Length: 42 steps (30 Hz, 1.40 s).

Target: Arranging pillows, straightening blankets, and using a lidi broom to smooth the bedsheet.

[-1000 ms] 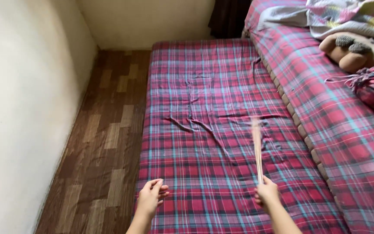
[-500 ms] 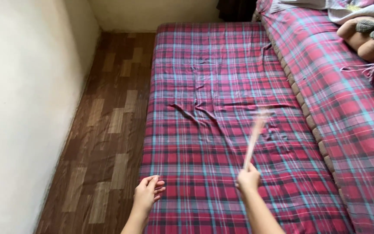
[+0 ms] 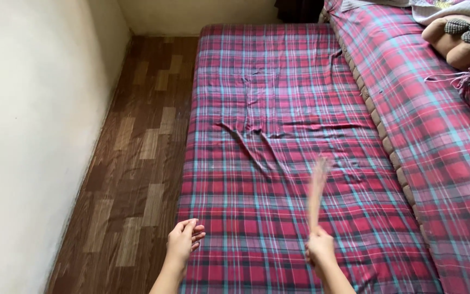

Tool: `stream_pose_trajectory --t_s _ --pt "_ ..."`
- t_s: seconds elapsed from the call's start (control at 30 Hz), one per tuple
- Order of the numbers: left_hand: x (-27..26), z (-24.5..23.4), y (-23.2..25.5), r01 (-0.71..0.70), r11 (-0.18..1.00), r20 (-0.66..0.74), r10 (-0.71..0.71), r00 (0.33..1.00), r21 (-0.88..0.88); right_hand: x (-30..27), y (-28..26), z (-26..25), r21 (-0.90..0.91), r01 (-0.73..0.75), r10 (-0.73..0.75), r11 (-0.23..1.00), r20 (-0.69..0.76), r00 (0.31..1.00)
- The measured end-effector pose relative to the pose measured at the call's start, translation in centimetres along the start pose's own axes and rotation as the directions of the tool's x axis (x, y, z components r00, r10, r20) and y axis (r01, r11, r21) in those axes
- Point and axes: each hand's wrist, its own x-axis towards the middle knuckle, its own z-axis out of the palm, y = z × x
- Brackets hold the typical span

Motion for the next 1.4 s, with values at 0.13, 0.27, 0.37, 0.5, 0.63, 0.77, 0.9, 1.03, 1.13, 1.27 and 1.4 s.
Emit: stream_pose_trajectory --t_s 0.13,0.27,0.37,0.5,0.63,0.77,0.9,1.03,1.13,1.27,1.4 --pt "-0.2 0.2 -2.8 -0.022 0.998 0.002 0.022 1.000 -0.059 -8.6 -2.8 0.6 -0.401 -0.015 0.210 0.916 0.449 0.869" --pt "-1.1 0.7 -4.6 -0.031 0.995 0.002 0.032 0.999 -0.094 -11.3 -4.8 0.6 -0.267 0.183 0.006 0.946 0.580 0.815" --pt "-3.8 0.6 -5.4 -0.084 0.991 -0.018 0.083 0.996 -0.101 -9.1 -3.7 -1.2 -0.182 0.207 -0.137 0.961 0.337 0.932" --pt "-8.0 0.7 -6.7 -0.093 0.987 -0.063 0.085 0.994 -0.128 -7.3 0.5 -4.6 -0.414 0.164 0.018 0.896 0.402 0.915" --pt "-10.3 1.0 -9.7 -0.103 0.980 -0.057 0.094 0.994 -0.173 -12.2 0.7 -7.4 -0.431 0.158 0.185 0.888 0.651 0.736" --pt "-13.3 0.4 -11.1 -0.114 0.983 -0.096 0.101 0.990 -0.144 -10.1 3.5 -8.9 -0.232 0.118 -0.007 0.965 0.431 0.902" --pt "-15.3 -0.2 -11.1 -0.143 0.984 -0.134 0.128 0.983 -0.103 -9.2 4.5 -10.9 -0.366 0.139 0.025 0.920 0.411 0.911" --pt "-15.8 -0.7 -11.7 -0.131 0.988 -0.121 0.120 0.985 -0.082 -12.0 2.2 -10.9 -0.532 0.227 0.181 0.816 0.607 0.773" --pt "-16.2 -1.3 -12.3 -0.103 0.993 -0.118 0.096 0.988 -0.050 -13.1 1.9 -11.0 -0.417 0.244 0.015 0.876 0.528 0.849" --pt "-15.8 -2.4 -12.6 -0.118 0.992 -0.099 0.113 0.989 -0.048 -10.9 3.5 -10.6 -0.316 0.183 -0.118 0.931 0.215 0.969" --pt "-15.1 -2.5 -11.9 -0.116 0.993 -0.086 0.115 0.990 -0.006 -13.3 3.2 -10.4 -0.395 0.083 0.214 0.915 0.649 0.730"
